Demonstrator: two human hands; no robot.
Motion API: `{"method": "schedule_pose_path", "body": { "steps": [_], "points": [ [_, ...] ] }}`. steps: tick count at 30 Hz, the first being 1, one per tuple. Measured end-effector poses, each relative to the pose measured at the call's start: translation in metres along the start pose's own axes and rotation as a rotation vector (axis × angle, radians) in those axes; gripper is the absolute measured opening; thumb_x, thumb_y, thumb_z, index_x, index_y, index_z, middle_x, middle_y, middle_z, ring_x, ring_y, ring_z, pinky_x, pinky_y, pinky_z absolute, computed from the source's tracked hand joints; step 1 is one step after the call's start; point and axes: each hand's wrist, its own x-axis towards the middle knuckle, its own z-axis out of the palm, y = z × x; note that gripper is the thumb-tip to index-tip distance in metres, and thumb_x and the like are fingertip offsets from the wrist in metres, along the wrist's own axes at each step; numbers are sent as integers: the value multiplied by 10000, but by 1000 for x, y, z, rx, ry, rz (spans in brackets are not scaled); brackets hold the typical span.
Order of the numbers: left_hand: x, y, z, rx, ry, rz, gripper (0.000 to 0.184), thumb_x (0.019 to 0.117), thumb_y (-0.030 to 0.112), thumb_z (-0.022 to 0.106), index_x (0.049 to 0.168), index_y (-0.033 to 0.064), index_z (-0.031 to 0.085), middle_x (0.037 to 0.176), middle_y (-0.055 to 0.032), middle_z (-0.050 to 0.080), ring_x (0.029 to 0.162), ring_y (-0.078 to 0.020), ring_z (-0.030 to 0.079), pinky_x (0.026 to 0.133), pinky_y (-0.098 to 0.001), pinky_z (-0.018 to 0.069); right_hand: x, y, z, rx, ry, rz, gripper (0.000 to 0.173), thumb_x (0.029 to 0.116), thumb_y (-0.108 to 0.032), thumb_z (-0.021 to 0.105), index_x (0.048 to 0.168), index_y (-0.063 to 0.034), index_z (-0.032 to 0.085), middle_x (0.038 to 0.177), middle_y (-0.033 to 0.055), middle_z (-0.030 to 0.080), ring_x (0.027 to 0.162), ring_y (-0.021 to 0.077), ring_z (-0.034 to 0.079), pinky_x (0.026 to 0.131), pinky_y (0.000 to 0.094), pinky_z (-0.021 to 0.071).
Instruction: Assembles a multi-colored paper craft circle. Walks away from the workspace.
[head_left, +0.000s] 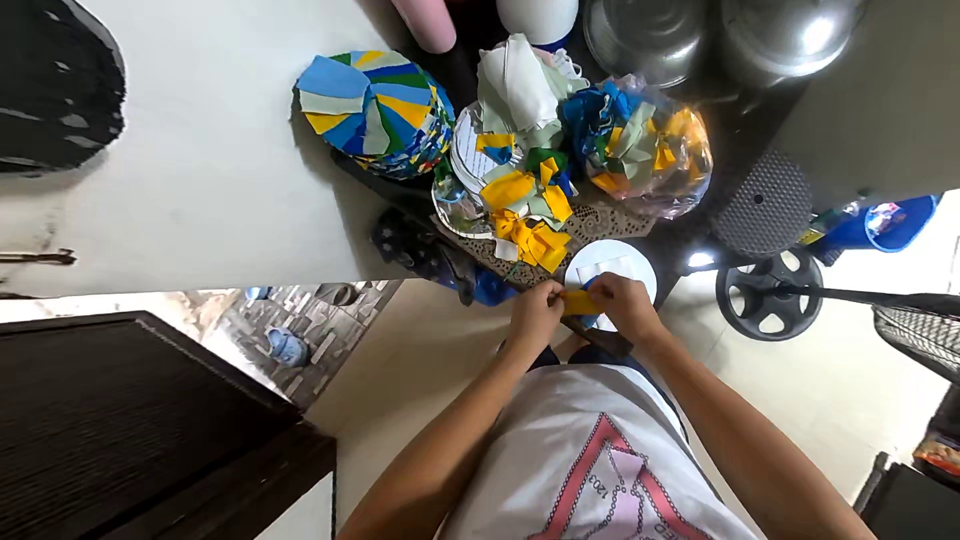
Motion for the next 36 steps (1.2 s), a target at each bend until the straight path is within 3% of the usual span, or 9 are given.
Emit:
{"method": "schedule_pose_path", "body": {
  "steps": [4, 18, 36],
  "points": [
    [11, 7, 1, 49, 30, -32, 258, 1006, 67, 590, 1243, -12, 653, 1131, -199, 702, 1060, -303, 683, 964, -469, 530, 12, 4, 2, -12, 35, 5, 164, 1002, -73, 621, 1084, 36, 711, 977, 199, 724, 926, 322, 705, 868, 512, 553],
    [15, 3, 15, 107, 118, -40, 300, 974, 79, 661, 1254, -20, 613, 1049, -192, 699, 982, -327, 693, 898, -511, 551, 25, 10, -2, -130, 39, -14, 145, 1009, -98, 621, 1054, 4, 714, 926, 194, 722, 887, 368, 709, 797, 582, 557],
    [16, 5, 18, 153, 135, -60, 341, 947, 75, 688, 1269, 1, 603, 1030, -181, 714, 959, -357, 703, 855, -561, 556, 28, 8, -2, -206, 30, -4, 150, 1006, -106, 626, 1068, -2, 713, 961, 212, 727, 927, 415, 711, 797, 625, 553]
  ]
}}
